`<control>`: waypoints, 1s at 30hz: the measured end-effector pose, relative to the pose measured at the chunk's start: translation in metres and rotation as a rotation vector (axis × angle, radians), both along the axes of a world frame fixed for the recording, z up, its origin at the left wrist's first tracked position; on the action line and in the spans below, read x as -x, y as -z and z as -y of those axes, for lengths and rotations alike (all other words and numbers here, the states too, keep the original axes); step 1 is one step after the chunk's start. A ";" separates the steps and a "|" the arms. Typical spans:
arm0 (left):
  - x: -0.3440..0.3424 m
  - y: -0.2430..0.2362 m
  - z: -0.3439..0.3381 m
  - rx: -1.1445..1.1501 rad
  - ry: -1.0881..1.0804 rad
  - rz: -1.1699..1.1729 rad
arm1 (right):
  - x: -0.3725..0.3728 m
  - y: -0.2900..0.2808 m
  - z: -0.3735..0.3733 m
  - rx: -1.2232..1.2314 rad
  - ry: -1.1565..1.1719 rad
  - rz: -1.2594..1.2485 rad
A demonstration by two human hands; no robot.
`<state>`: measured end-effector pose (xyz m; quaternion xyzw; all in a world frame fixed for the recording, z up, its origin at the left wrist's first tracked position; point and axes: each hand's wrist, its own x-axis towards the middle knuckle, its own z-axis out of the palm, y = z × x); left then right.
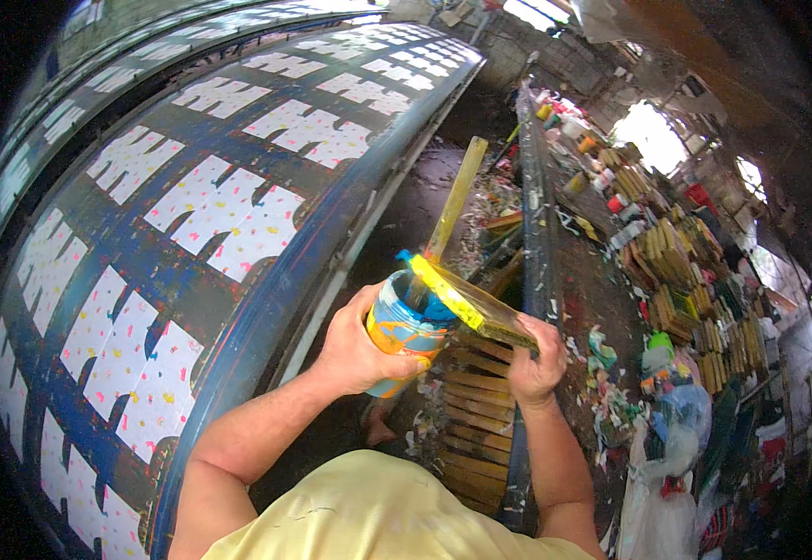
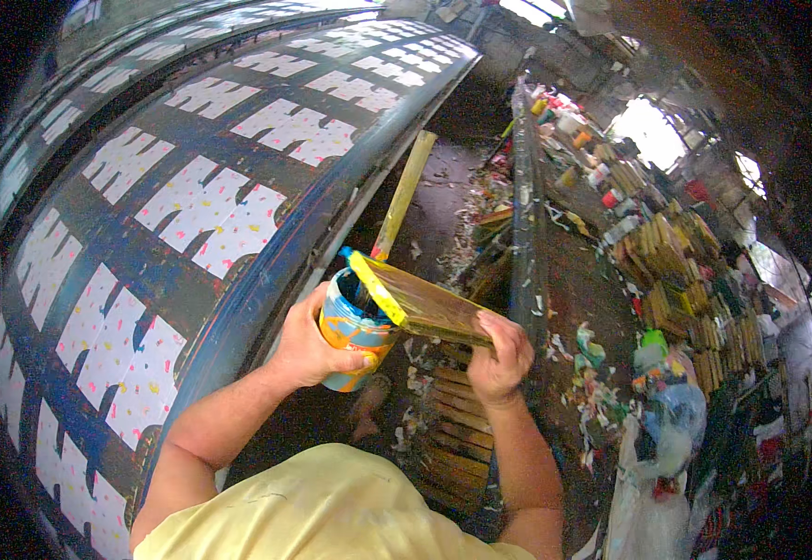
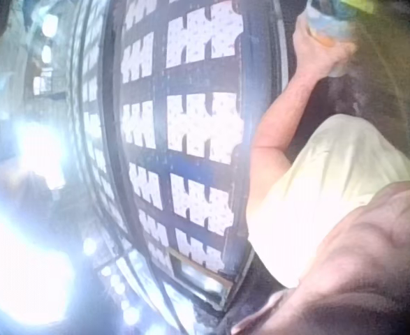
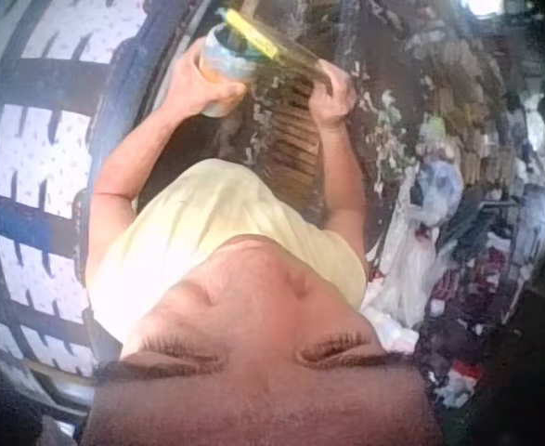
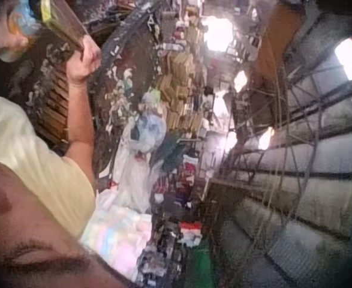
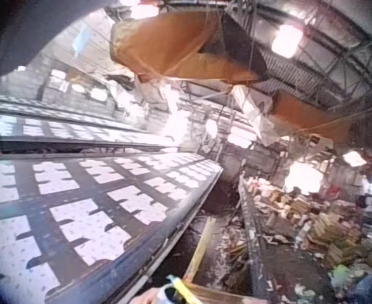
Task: The person repeatedly positions a screen printing frame over patterned fabric on a conveyor and uses a squeegee to pull green ink across the screen. The person then moves the frame to a workbench, pours additional ink onto the squeegee, and returns to the conveyor to continue printing.
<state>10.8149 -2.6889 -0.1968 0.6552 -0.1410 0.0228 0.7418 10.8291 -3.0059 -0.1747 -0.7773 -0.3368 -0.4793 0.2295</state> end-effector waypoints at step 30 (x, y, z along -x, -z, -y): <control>-0.578 0.024 0.008 -0.128 -0.484 0.027 | -0.521 -0.039 0.327 -0.973 0.448 0.182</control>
